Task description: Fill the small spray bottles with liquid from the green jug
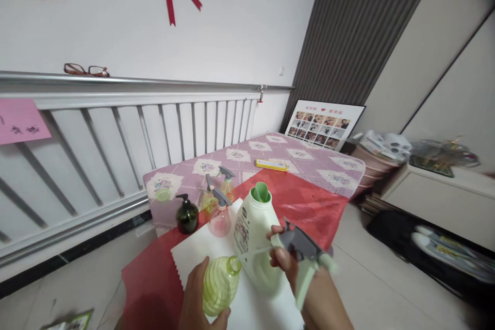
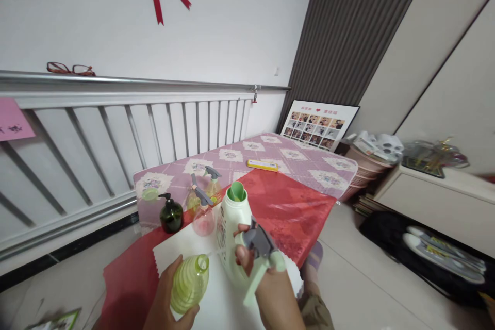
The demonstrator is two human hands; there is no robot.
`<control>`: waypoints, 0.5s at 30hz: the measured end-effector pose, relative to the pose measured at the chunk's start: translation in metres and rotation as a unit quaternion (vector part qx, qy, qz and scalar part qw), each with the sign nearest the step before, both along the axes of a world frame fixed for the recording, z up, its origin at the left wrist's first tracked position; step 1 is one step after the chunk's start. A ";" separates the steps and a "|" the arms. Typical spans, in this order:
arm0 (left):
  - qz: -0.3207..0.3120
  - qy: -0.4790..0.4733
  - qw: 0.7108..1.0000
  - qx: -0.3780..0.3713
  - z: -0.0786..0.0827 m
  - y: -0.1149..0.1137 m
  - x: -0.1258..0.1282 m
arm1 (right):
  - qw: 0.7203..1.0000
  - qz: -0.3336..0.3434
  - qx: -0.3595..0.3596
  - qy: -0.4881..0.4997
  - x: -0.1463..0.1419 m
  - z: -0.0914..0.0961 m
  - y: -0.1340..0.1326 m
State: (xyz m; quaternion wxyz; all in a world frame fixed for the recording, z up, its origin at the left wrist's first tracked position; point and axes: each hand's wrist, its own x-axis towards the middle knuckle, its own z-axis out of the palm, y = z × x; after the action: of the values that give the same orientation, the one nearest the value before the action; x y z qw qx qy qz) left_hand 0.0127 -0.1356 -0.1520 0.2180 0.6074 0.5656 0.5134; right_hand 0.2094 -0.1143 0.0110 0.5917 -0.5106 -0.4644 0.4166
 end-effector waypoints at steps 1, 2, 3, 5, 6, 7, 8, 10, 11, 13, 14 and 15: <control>0.005 0.005 1.000 0.007 0.001 -0.002 0.000 | 0.999 0.013 -0.014 -0.027 -0.004 -0.002 -0.001; 0.010 0.010 1.000 0.012 0.003 -0.003 -0.001 | 0.998 0.029 -0.018 -0.045 -0.009 -0.004 -0.002; 0.011 0.015 1.000 0.017 0.004 -0.004 -0.003 | 0.997 0.045 -0.015 -0.059 -0.014 -0.006 -0.003; -0.004 0.031 0.999 0.016 0.008 -0.006 -0.007 | 0.994 0.073 -0.006 -0.077 -0.021 -0.009 -0.007; -0.026 0.044 0.999 0.010 0.010 -0.007 -0.009 | 0.993 0.081 -0.003 -0.083 -0.023 -0.010 -0.009; -0.048 0.055 0.997 0.002 0.012 -0.008 -0.011 | 0.992 0.086 -0.003 -0.088 -0.023 -0.011 -0.011; -0.063 0.064 0.996 -0.005 0.014 -0.009 -0.012 | 0.992 0.088 -0.003 -0.093 -0.023 -0.012 -0.012; -0.060 0.060 0.996 -0.009 0.018 -0.011 -0.012 | 0.990 0.090 -0.001 -0.105 -0.020 -0.012 -0.015; -0.050 0.053 0.997 -0.004 0.021 -0.012 -0.010 | 0.990 0.090 0.000 -0.110 -0.018 -0.012 -0.015; -0.030 0.043 0.999 0.010 0.026 -0.015 -0.006 | 0.988 0.093 0.005 -0.119 -0.014 -0.011 -0.015; -0.030 0.046 0.998 0.015 0.029 -0.016 -0.004 | 0.988 0.095 0.007 -0.123 -0.013 -0.011 -0.015; -0.030 0.050 0.998 0.017 0.032 -0.017 -0.003 | 0.987 0.096 0.010 -0.126 -0.012 -0.011 -0.015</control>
State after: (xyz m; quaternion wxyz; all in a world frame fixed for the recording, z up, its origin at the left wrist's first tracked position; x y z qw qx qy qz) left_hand 0.0100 -0.1527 -0.1200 0.1943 0.6528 0.5486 0.4849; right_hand 0.1971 -0.1290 -0.0004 0.4908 -0.5064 -0.5860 0.3992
